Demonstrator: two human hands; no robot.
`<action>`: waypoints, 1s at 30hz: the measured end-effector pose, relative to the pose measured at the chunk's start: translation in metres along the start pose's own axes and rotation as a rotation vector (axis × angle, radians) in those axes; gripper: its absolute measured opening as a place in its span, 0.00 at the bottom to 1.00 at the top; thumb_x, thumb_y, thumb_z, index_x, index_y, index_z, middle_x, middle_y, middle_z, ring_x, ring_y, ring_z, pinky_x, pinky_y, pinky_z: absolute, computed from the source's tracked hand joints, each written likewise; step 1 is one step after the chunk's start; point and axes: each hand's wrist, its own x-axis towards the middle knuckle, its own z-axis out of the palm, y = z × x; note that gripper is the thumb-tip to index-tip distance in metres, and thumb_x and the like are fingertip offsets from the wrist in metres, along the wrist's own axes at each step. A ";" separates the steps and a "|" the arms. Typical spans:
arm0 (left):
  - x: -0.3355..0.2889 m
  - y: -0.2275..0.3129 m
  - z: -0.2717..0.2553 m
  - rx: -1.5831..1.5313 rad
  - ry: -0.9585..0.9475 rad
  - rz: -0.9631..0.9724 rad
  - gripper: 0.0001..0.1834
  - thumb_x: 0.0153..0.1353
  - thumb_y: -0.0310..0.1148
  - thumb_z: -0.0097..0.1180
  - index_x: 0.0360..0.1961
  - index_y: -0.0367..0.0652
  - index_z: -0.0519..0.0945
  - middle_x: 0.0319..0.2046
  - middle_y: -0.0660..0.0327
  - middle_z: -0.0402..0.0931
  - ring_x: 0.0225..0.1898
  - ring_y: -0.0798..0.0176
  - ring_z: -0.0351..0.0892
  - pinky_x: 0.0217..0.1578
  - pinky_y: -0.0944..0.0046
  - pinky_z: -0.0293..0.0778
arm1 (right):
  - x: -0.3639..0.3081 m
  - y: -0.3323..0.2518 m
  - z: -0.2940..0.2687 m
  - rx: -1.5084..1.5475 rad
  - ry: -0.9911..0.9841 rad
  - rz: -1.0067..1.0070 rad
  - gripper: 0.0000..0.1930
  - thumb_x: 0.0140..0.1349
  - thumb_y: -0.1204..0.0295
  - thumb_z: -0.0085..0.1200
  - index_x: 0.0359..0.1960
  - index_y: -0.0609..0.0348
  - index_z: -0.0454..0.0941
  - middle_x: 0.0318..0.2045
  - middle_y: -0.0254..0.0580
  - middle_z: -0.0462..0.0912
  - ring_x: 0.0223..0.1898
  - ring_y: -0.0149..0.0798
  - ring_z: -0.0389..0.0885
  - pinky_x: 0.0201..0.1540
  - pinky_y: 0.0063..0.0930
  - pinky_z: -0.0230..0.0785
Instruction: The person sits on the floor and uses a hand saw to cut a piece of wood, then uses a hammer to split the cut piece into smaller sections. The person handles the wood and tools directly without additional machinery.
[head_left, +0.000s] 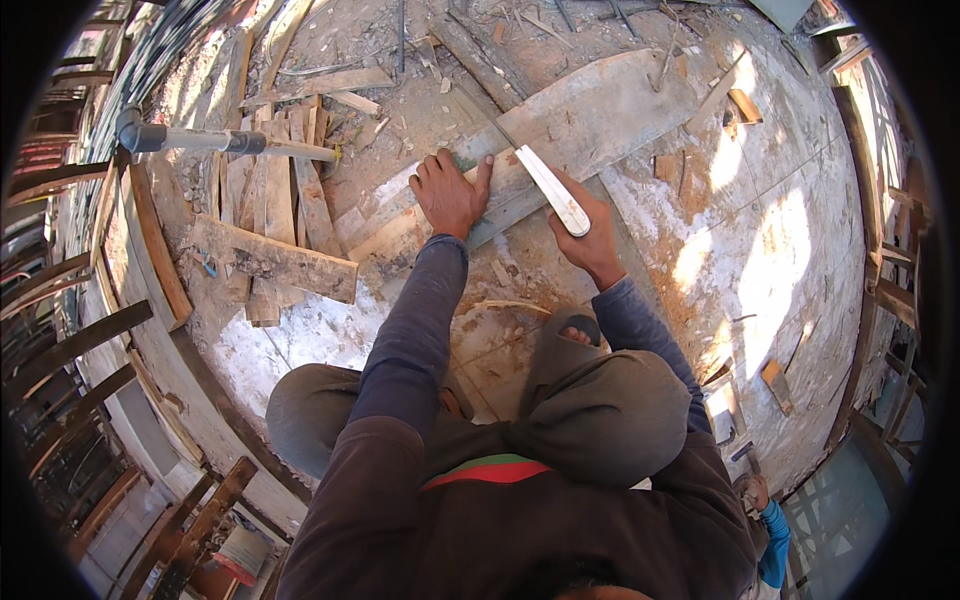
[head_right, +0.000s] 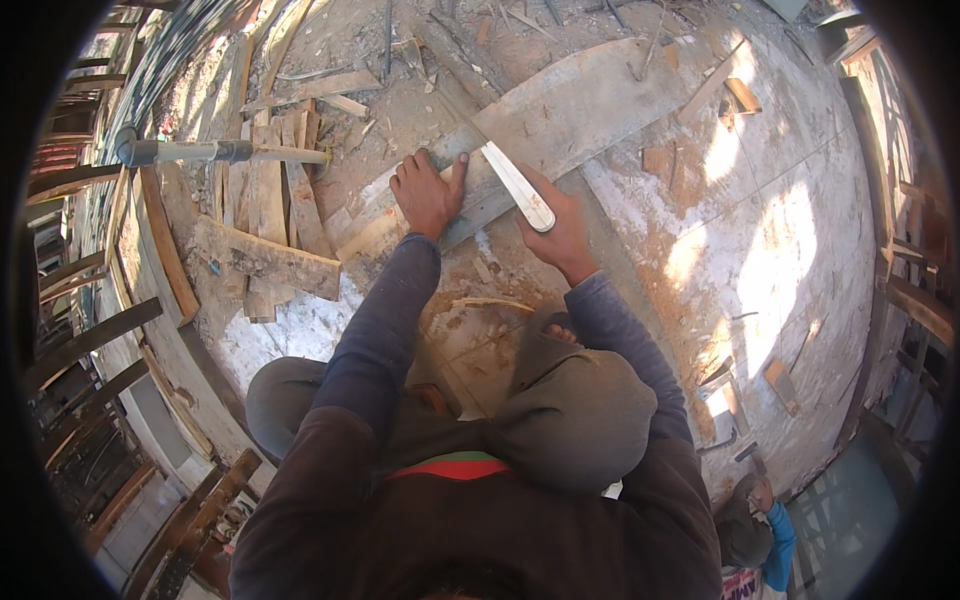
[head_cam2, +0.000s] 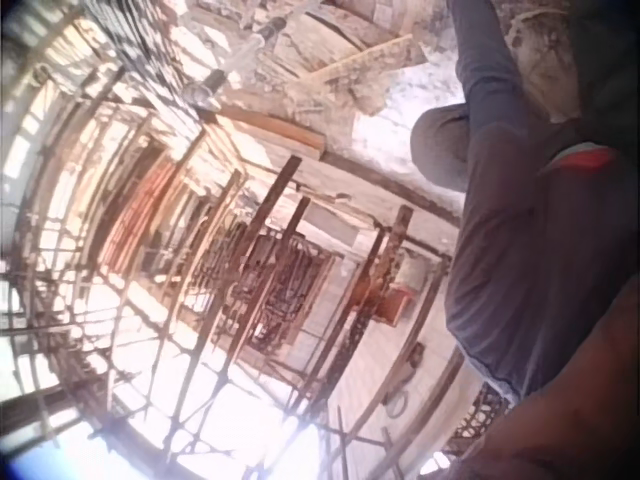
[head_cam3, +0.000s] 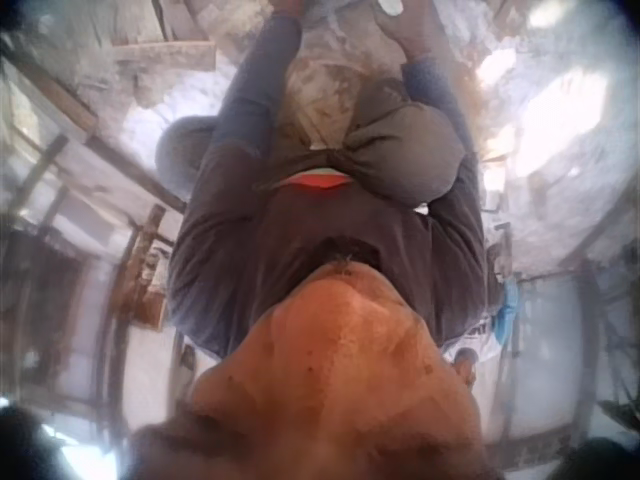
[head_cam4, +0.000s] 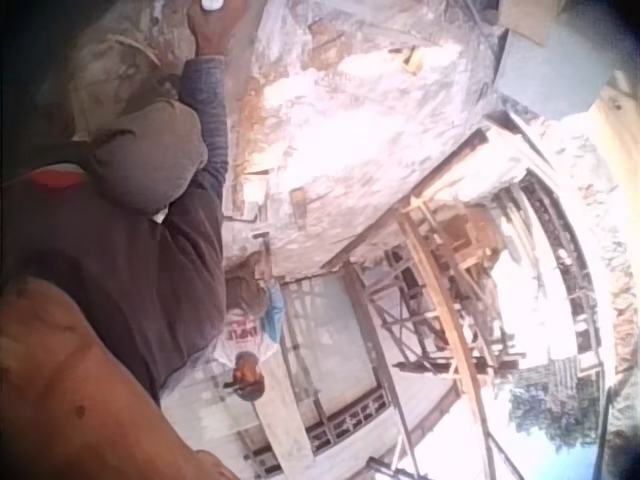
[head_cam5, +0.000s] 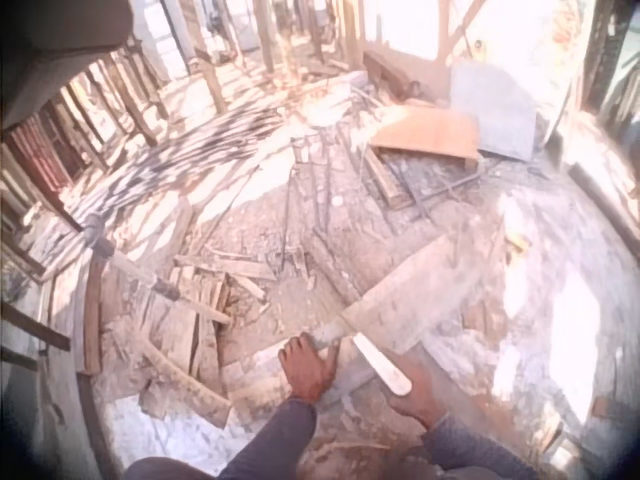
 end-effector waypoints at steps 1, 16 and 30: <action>-0.005 -0.002 0.000 -0.004 -0.030 -0.018 0.36 0.63 0.63 0.50 0.46 0.33 0.75 0.40 0.48 0.72 0.46 0.46 0.70 0.52 0.48 0.60 | -0.020 0.003 -0.013 0.004 -0.020 0.025 0.31 0.51 0.79 0.58 0.61 0.56 0.74 0.49 0.56 0.82 0.44 0.51 0.85 0.47 0.31 0.75; -0.003 0.001 0.005 -0.015 -0.028 0.005 0.39 0.63 0.65 0.48 0.48 0.31 0.74 0.40 0.47 0.71 0.45 0.47 0.68 0.54 0.47 0.57 | 0.015 0.008 0.005 0.013 -0.005 -0.009 0.33 0.50 0.79 0.57 0.63 0.52 0.73 0.49 0.54 0.82 0.43 0.50 0.86 0.44 0.33 0.76; -0.010 0.001 0.009 -0.064 0.046 -0.011 0.37 0.64 0.63 0.49 0.46 0.31 0.73 0.40 0.47 0.69 0.45 0.47 0.66 0.53 0.45 0.57 | -0.201 -0.031 -0.161 -0.126 -0.118 0.480 0.24 0.61 0.74 0.53 0.61 0.62 0.75 0.47 0.51 0.85 0.48 0.39 0.84 0.53 0.32 0.72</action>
